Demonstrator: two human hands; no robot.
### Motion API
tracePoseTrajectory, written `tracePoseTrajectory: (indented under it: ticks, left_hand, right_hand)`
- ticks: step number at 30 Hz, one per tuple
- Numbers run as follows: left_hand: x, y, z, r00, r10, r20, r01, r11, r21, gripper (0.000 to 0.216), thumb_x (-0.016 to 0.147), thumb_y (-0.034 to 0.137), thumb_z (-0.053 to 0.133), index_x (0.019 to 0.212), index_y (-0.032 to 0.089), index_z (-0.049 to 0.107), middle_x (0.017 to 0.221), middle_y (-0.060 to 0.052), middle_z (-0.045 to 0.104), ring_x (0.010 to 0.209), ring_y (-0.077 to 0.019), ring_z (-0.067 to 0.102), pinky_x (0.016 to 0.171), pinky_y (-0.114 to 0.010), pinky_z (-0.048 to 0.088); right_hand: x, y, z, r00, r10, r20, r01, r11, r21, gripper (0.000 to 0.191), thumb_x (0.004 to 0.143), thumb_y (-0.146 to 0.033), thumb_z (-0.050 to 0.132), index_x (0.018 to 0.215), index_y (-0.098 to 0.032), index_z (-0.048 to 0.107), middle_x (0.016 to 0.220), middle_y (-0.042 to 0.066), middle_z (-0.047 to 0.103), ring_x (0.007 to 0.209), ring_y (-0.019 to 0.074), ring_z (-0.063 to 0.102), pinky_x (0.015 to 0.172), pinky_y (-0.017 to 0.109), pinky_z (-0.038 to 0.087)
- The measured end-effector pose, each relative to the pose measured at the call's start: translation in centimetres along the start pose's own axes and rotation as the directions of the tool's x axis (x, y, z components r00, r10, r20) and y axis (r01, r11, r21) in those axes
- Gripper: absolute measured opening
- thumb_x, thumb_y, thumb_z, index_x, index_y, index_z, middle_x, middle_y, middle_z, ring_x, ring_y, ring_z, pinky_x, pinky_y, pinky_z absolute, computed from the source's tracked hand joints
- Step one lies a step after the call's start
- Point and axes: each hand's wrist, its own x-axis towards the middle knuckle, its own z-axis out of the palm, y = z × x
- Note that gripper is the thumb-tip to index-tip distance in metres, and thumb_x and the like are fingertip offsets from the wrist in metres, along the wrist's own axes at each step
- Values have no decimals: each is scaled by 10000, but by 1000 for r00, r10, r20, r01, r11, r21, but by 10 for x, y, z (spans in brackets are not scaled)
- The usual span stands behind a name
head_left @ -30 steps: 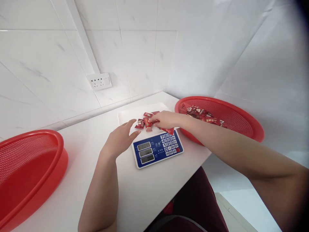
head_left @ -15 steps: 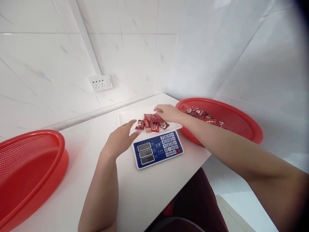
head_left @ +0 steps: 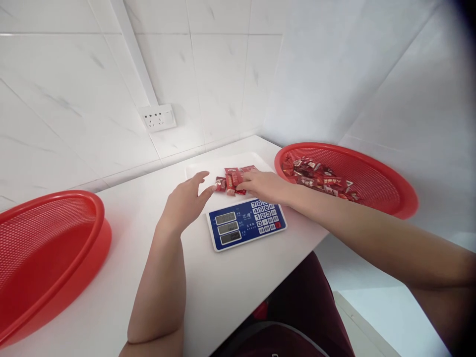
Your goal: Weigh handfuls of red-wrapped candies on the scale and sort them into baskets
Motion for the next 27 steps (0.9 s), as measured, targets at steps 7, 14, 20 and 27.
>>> tracePoseTrajectory:
  ticks: [7,14,20,27]
  left_hand:
    - [1,1,1,1000,16,8,-16,1000,-8,491,864,540,355,1293,310,419,1209,-45,595,902,-225,601,783,-375,457]
    - [1,4,1,1000,10,1,-10,1000,-15,485,859,536,371,1283,308,435,1196,-46,604,878,-219,605,784,-383,460]
    - [1,4,0,997,10,-77,-14,999,-47,440,858,517,396,1239,311,478,1165,-32,622,788,-192,615,740,-360,469]
    - [2,19,9,964,75,-254,-110,986,-127,335,868,428,435,1138,275,561,1107,-19,656,955,-216,603,686,-300,474]
  right_hand:
    - [2,0,0,999,-45,-30,44,999,-12,302,879,-168,426,1074,-276,630,1049,46,615,960,223,483,636,281,345]
    - [-4,5,10,990,-88,-115,93,995,45,296,875,-193,408,1039,-244,649,987,61,619,909,214,519,622,288,378]
    - [-46,-19,-13,874,212,-438,36,869,493,222,862,-283,476,974,-247,664,962,58,606,888,184,565,750,328,463]
    - [-131,-49,42,831,555,49,66,-186,980,222,721,-430,663,886,-284,633,923,43,674,868,220,632,786,418,477]
